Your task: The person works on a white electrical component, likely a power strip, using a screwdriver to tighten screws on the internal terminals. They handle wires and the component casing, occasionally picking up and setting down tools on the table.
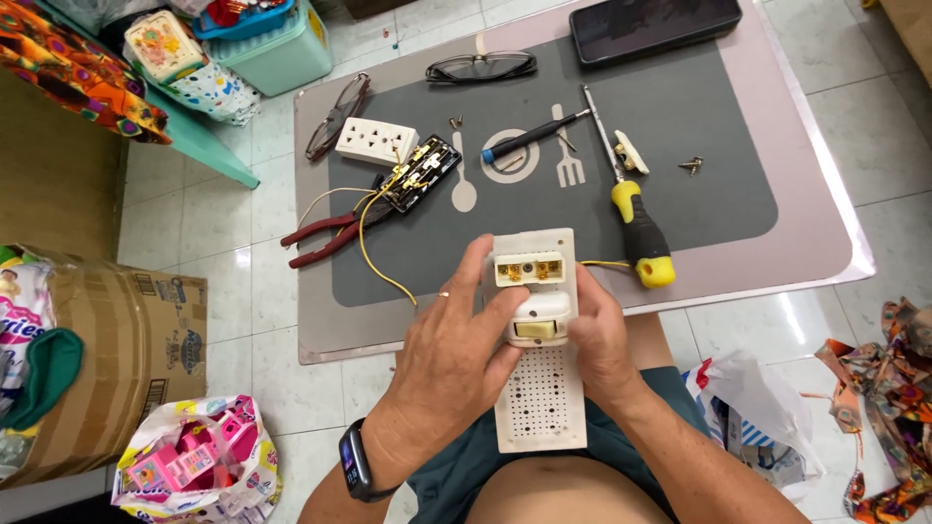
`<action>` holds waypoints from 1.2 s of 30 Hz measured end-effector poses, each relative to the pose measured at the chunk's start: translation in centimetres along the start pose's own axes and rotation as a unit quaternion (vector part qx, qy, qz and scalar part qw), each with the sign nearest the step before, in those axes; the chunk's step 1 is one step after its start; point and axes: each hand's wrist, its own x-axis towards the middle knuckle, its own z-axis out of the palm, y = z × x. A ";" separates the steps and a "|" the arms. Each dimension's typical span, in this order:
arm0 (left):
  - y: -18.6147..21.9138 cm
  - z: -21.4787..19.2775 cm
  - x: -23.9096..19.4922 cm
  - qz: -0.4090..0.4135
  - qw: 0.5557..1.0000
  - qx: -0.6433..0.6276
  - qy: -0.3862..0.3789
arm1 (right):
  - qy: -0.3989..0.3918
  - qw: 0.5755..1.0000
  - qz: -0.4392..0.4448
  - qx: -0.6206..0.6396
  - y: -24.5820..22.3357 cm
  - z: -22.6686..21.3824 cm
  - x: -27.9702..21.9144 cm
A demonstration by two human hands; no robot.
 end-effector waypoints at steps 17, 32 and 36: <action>-1.3 1.9 0.0 0.071 0.993 -0.068 0.067 | -0.006 1.000 -0.026 -0.003 3.5 -3.3 0.6; -6.1 -1.0 1.0 0.076 0.985 -0.104 0.117 | 0.033 0.983 0.058 -0.169 -2.4 -2.7 -0.2; -10.3 -1.6 5.8 0.063 0.988 -0.013 0.141 | 0.031 0.981 0.095 -0.166 -2.1 -3.8 -2.3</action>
